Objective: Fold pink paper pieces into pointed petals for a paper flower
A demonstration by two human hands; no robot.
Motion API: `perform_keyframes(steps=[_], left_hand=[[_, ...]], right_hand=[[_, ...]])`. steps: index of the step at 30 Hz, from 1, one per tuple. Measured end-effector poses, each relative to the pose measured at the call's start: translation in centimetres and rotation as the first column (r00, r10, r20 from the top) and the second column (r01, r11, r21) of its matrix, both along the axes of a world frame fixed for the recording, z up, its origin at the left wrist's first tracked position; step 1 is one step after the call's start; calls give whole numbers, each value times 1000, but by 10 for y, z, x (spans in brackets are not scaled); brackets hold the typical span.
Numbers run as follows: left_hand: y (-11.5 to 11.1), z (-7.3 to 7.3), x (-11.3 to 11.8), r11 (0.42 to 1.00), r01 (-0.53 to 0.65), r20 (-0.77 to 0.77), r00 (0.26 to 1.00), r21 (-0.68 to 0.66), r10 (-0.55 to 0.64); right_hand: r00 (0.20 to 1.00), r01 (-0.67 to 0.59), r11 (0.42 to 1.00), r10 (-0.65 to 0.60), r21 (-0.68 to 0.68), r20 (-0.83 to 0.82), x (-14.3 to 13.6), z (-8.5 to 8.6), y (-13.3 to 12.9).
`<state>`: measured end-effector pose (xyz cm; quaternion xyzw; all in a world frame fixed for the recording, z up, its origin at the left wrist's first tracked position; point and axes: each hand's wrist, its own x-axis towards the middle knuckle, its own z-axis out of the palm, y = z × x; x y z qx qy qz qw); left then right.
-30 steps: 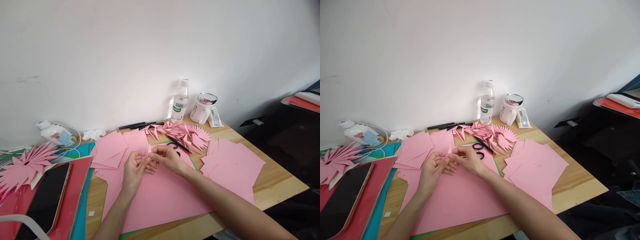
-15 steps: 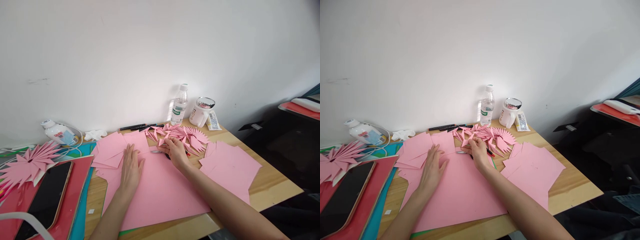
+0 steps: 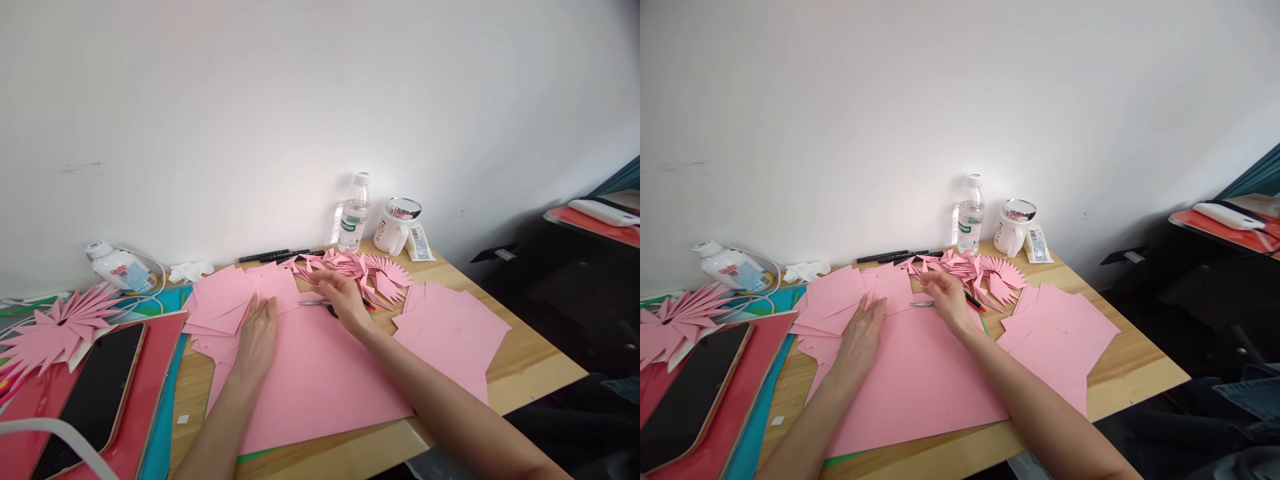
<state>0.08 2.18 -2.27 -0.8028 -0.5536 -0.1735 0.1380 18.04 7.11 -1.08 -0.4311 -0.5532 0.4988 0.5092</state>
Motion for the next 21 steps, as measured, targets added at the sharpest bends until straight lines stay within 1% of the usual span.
perform_keyframes(steps=[1,3,5,8,9,11,15,18,20,21], left_hand=[[-1,0,1,1000,3,2,1000,-7,-3],[-2,-1,0,1000,6,22,1000,-4,-6],[-2,-5,-1,999,4,65,998,33,-6],[0,-11,-4,990,-38,200,980,137,10],[1,-12,-4,987,-54,245,969,150,16],[1,-13,-3,993,-49,295,955,106,16],[0,-13,1,997,18,324,946,-71,6],[-1,-15,3,989,38,404,915,-141,22],[-2,-15,5,982,80,475,880,-173,12],[-2,-13,7,981,99,519,854,-168,3]], right_hand=[[996,-34,999,34,-2,77,-2,-4,-1],[986,-68,998,65,12,157,-6,-11,-2],[976,-79,996,69,39,204,-8,-17,-2],[958,-87,992,60,88,279,-10,-22,-1],[950,-94,990,58,104,306,-10,-23,-1],[932,-105,985,49,140,359,-11,-23,-1],[903,-85,973,-16,216,430,-15,-22,-3],[905,-49,968,-61,245,420,-18,-24,-3],[916,-23,966,-83,258,392,-18,-24,-2],[922,-10,963,-95,268,375,-17,-23,-2]])
